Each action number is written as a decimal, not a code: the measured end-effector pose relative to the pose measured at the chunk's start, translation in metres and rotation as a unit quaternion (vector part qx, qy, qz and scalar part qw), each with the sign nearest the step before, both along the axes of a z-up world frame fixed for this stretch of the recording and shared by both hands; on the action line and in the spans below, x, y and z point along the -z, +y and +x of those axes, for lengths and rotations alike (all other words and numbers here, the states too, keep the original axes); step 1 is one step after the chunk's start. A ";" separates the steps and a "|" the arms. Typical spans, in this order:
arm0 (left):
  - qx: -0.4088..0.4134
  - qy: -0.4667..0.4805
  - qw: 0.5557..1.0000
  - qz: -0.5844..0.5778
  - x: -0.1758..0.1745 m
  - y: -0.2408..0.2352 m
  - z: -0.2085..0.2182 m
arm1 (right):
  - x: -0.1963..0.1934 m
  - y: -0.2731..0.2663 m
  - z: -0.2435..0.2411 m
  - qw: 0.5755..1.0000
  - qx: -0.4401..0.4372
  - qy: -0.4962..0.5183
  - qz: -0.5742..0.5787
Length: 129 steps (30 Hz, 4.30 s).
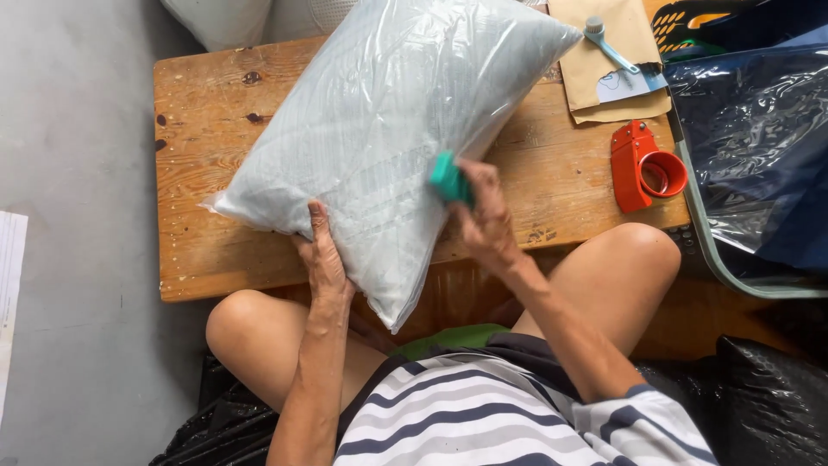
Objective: The person scrubs a pillow wrapped in clear plastic with a green sponge. They repeatedly rub the sponge over the surface of the pillow, rotating it to clean different sides.
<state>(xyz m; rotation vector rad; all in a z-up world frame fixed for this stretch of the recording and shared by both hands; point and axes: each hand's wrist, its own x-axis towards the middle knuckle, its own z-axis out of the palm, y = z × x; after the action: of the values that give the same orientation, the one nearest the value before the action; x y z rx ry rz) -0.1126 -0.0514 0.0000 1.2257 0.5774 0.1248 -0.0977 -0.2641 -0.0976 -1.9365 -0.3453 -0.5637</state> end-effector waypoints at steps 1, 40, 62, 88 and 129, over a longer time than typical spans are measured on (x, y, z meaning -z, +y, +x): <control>-0.001 0.000 1.000 0.002 0.004 0.000 0.002 | 0.012 0.016 -0.022 1.000 -0.001 0.000 0.002; -0.037 -0.062 0.997 -0.030 0.078 -0.009 -0.018 | -0.032 -0.090 0.137 0.973 0.165 0.012 -0.158; 0.011 -0.070 0.998 0.002 0.159 0.006 -0.011 | -0.066 -0.063 0.160 0.954 0.012 -0.042 -0.295; 0.015 -0.155 0.979 -0.130 0.107 0.015 -0.015 | -0.086 -0.044 0.180 0.966 0.036 0.034 -0.255; 0.044 -0.250 0.923 -0.290 0.104 -0.006 -0.029 | -0.116 0.068 -0.010 0.832 -0.404 -0.160 -0.346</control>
<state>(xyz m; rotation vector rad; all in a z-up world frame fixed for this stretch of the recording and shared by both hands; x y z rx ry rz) -0.1415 -0.0576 -0.1038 0.5986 0.0885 0.1702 -0.1076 -0.1961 0.0189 -2.0846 -1.6845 -0.1793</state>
